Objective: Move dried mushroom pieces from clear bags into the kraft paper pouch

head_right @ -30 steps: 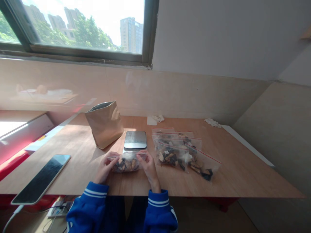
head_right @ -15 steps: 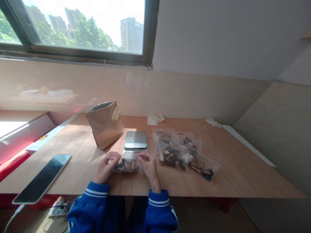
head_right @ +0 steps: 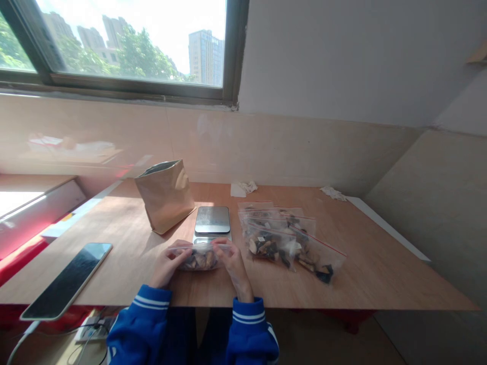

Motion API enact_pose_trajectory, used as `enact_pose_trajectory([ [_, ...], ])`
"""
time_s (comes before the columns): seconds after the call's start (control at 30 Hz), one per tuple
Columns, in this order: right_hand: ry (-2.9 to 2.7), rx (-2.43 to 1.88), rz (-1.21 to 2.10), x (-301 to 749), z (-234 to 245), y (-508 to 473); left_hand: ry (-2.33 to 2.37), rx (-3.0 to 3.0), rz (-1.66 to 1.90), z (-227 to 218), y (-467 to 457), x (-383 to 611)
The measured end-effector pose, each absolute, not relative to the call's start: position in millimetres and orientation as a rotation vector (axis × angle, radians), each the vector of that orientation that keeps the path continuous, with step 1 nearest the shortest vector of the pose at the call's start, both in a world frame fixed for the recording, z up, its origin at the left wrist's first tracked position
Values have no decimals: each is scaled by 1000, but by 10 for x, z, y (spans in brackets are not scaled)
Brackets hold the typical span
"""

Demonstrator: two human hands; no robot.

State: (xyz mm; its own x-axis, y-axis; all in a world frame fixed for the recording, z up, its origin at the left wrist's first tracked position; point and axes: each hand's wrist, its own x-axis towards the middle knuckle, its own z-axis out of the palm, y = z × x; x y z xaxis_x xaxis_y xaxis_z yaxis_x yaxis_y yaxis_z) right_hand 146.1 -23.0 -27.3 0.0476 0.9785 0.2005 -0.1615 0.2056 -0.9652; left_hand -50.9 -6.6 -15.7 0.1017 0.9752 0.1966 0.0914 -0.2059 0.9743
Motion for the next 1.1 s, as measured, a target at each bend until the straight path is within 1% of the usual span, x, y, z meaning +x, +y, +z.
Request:
enact_pose_trajectory([
  [0.1, -1187, -981, 1143, 1438, -258, -234, 1115, 1498, 1234, -159, -64, -494],
  [0.27, -1203, -1025, 1086, 1408, -253, -223, 1129, 1509, 1257, -113, -72, -490],
  [0.53, -1159, -954, 1003, 1376, -260, -219, 1105, 1414, 1263, -143, -99, -440],
  [0.83, -1294, -914, 1227, 1405, -168, -282, 1034, 1334, 1255, -209, -68, -479],
  [1.1, -1230, -969, 1079, 1312, -192, -248, 1047, 1362, 1225, -136, -101, -464],
])
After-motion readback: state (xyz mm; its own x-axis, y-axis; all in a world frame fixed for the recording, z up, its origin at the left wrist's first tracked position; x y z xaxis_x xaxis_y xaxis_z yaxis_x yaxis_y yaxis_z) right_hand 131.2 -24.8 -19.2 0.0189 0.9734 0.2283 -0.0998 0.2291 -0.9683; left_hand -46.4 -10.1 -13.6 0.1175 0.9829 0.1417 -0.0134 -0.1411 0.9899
